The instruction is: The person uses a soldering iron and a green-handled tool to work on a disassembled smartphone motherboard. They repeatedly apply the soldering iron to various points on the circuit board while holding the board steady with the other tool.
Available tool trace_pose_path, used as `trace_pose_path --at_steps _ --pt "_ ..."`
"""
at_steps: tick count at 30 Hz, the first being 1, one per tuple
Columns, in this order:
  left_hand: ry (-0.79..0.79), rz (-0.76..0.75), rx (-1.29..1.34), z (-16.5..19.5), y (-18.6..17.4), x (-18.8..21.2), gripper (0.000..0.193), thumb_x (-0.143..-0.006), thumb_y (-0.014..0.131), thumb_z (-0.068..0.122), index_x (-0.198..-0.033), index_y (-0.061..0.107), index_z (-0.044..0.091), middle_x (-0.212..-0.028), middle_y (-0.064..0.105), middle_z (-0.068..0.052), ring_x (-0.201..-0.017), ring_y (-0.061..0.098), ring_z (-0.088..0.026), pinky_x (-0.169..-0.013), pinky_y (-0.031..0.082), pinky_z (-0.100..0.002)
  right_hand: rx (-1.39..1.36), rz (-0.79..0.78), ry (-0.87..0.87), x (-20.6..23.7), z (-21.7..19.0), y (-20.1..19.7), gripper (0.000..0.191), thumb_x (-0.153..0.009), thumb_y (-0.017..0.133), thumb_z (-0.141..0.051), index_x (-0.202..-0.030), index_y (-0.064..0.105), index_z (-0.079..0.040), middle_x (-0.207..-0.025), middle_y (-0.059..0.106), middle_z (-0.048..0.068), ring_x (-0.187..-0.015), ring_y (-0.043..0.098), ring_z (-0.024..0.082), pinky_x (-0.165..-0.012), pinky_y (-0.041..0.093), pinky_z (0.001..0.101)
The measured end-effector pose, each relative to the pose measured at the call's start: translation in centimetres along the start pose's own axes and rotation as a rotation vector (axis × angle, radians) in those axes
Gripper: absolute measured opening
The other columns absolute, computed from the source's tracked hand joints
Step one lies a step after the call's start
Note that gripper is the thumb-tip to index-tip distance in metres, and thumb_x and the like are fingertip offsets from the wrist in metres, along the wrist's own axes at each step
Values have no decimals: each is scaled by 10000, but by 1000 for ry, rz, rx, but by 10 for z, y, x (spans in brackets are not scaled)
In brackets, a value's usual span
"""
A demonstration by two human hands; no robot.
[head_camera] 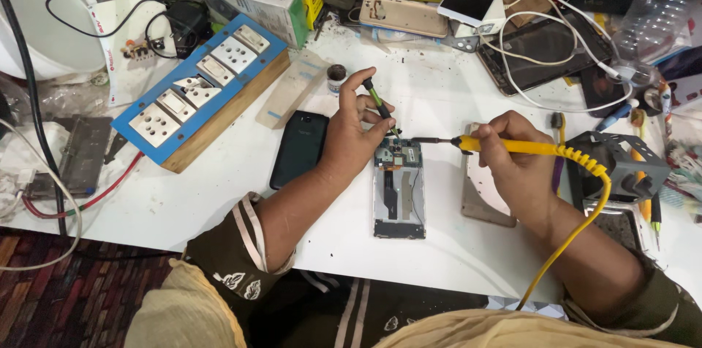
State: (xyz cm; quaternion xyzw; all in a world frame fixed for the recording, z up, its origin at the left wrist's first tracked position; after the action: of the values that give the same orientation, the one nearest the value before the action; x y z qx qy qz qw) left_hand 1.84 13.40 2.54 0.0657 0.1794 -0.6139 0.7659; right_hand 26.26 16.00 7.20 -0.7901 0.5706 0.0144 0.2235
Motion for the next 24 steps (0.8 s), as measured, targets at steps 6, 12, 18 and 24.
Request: trace_pose_path --at_steps 6,12,18,24 --pt "-9 -6 -23 3 1 1 833 -875 758 -43 -1531 284 156 -1013 736 -61 -842 718 -120 -806 572 -270 9 -6 -15 1 -1 -1 202 -1071 592 -141 -924 584 -3 -783 620 22 -668 536 46 -606 442 210" --pt "-3 -20 -56 7 1 1 828 -877 755 -33 -1529 284 163 -1027 744 -59 -843 721 -132 -802 574 -278 33 -19 -11 0 -2 2 217 -1073 597 -149 -913 589 -2 -774 614 24 -660 528 44 -596 436 211" --pt "-15 -27 -85 9 1 0 821 -875 754 -21 -1523 284 162 -1039 749 -57 -849 722 -139 -791 574 -285 136 -30 -50 2 -14 5 206 -1059 594 -151 -918 607 -2 -796 651 26 -652 533 41 -589 441 211" --pt "-5 -34 -111 11 2 1 813 -883 754 -10 -1524 283 158 -1053 747 -58 -868 726 -140 -798 577 -284 203 -38 -77 3 -23 7 209 -1059 592 -152 -911 609 -7 -771 662 30 -644 543 45 -586 450 219"
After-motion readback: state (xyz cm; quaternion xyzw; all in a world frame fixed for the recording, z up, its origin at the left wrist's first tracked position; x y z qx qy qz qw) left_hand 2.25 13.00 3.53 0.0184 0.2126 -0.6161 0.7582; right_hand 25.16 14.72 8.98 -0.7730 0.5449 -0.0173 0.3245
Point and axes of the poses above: each hand's wrist, its own x-axis away from the middle knuckle, its own y-axis out of the palm, z = x × y, the point moved 10 cm from there along -x, towards the middle knuckle
